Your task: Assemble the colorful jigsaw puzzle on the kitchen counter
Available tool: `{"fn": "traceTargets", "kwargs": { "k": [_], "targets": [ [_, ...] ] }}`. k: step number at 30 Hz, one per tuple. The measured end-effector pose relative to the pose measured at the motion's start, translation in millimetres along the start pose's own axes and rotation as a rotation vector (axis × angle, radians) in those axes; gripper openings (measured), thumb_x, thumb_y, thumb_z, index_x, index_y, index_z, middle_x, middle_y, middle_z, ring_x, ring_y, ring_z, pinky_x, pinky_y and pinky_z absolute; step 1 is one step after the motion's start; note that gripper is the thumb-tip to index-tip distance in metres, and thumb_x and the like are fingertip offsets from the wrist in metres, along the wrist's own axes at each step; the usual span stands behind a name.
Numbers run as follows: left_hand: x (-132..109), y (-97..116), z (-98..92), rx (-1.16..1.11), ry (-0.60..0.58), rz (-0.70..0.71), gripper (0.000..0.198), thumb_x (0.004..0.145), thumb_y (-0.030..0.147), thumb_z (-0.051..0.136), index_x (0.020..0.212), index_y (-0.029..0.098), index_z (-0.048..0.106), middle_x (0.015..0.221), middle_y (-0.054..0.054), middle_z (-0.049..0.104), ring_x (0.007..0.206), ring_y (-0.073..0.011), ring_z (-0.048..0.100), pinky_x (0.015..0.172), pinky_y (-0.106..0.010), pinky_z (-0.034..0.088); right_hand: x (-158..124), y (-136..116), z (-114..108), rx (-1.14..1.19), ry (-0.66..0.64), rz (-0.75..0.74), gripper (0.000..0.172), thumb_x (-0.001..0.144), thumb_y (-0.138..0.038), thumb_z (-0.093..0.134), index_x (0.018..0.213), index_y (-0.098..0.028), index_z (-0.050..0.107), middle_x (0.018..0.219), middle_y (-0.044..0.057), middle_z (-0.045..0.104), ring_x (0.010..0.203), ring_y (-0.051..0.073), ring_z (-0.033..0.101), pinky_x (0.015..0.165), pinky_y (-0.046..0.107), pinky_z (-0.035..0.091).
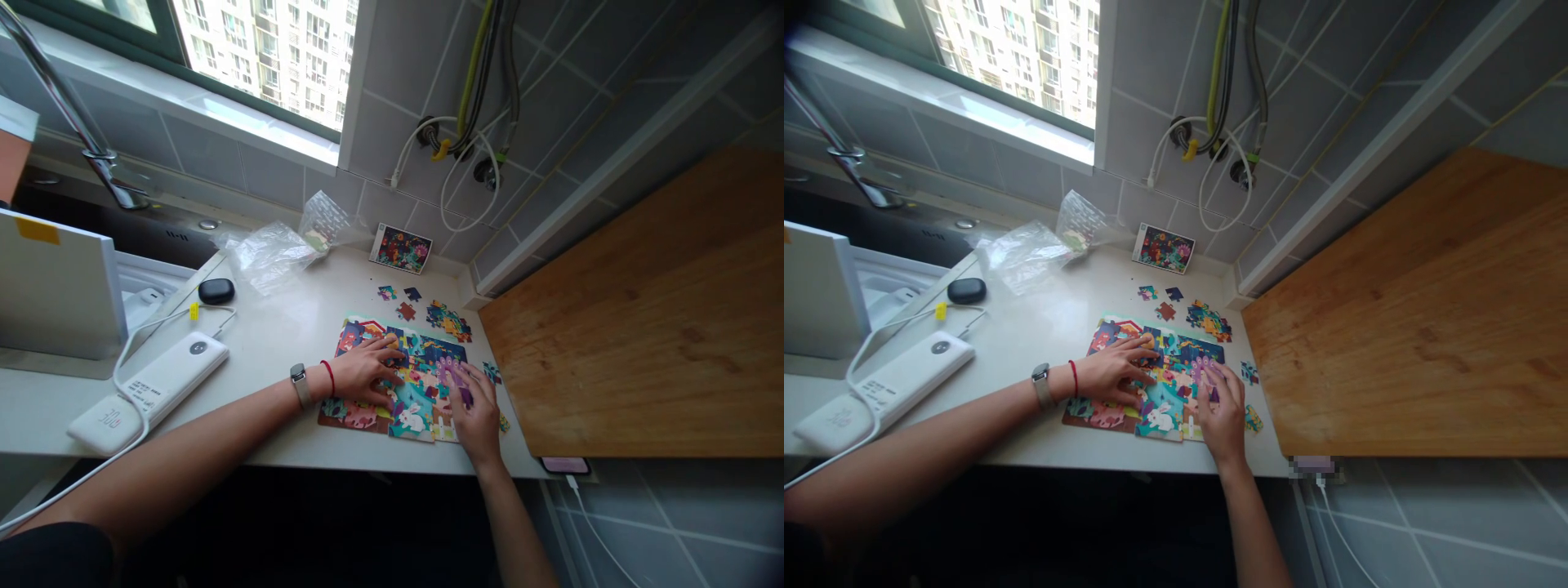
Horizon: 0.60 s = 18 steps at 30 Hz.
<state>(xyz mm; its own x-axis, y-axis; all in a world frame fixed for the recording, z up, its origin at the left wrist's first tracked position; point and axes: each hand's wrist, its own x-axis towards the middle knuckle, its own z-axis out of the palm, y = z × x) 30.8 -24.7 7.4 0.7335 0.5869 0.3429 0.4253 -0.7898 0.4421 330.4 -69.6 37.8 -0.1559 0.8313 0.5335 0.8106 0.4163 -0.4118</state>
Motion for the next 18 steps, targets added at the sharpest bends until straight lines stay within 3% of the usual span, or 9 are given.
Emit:
{"fn": "traceTargets", "kwargs": {
  "k": [5, 9, 12, 18],
  "targets": [
    [0.3, 1.9, -1.7, 0.005, -0.016, -0.011, 0.048, 0.084, 0.060, 0.082, 0.122, 0.031, 0.080, 0.154, -0.012, 0.056, 0.152, -0.0495, 0.037, 0.123, -0.070, 0.031, 62.9, 52.7, 30.3, -0.121, -0.161, 0.188, 0.045, 0.092, -0.044, 0.060, 0.127, -0.019, 0.073, 0.137, 0.017, 0.064, 0.130, 0.033, 0.060, 0.117, 0.052, 0.045],
    [0.4, 3.2, -2.4, -0.015, -0.027, -0.025, 0.050, 0.084, 0.061, 0.082, 0.124, 0.032, 0.079, 0.155, -0.012, 0.055, 0.153, -0.0498, 0.036, 0.123, -0.070, 0.033, 95.5, 84.8, 55.9, -0.147, -0.213, 0.206, 0.055, 0.087, -0.045, 0.067, 0.136, -0.021, 0.069, 0.153, 0.017, 0.056, 0.140, 0.038, 0.054, 0.120, 0.056, 0.040],
    [0.3, 3.6, -2.0, -0.025, -0.035, -0.036, 0.051, 0.085, 0.063, 0.080, 0.126, 0.033, 0.078, 0.156, -0.011, 0.055, 0.153, -0.0489, 0.036, 0.123, -0.070, 0.032, 110.6, 99.3, 66.7, -0.133, -0.223, 0.184, 0.057, 0.088, -0.047, 0.065, 0.138, -0.019, 0.068, 0.156, 0.018, 0.055, 0.143, 0.037, 0.052, 0.121, 0.055, 0.040],
    [-0.1, 6.3, -4.1, -0.026, -0.046, -0.057, 0.051, 0.085, 0.062, 0.080, 0.128, 0.034, 0.076, 0.157, -0.010, 0.054, 0.153, -0.0481, 0.036, 0.122, -0.069, 0.035, 120.4, 119.1, 64.9, -0.112, -0.163, 0.180, 0.047, 0.091, -0.042, 0.055, 0.124, -0.015, 0.077, 0.133, 0.018, 0.073, 0.125, 0.033, 0.069, 0.113, 0.048, 0.050]
  ]
}}
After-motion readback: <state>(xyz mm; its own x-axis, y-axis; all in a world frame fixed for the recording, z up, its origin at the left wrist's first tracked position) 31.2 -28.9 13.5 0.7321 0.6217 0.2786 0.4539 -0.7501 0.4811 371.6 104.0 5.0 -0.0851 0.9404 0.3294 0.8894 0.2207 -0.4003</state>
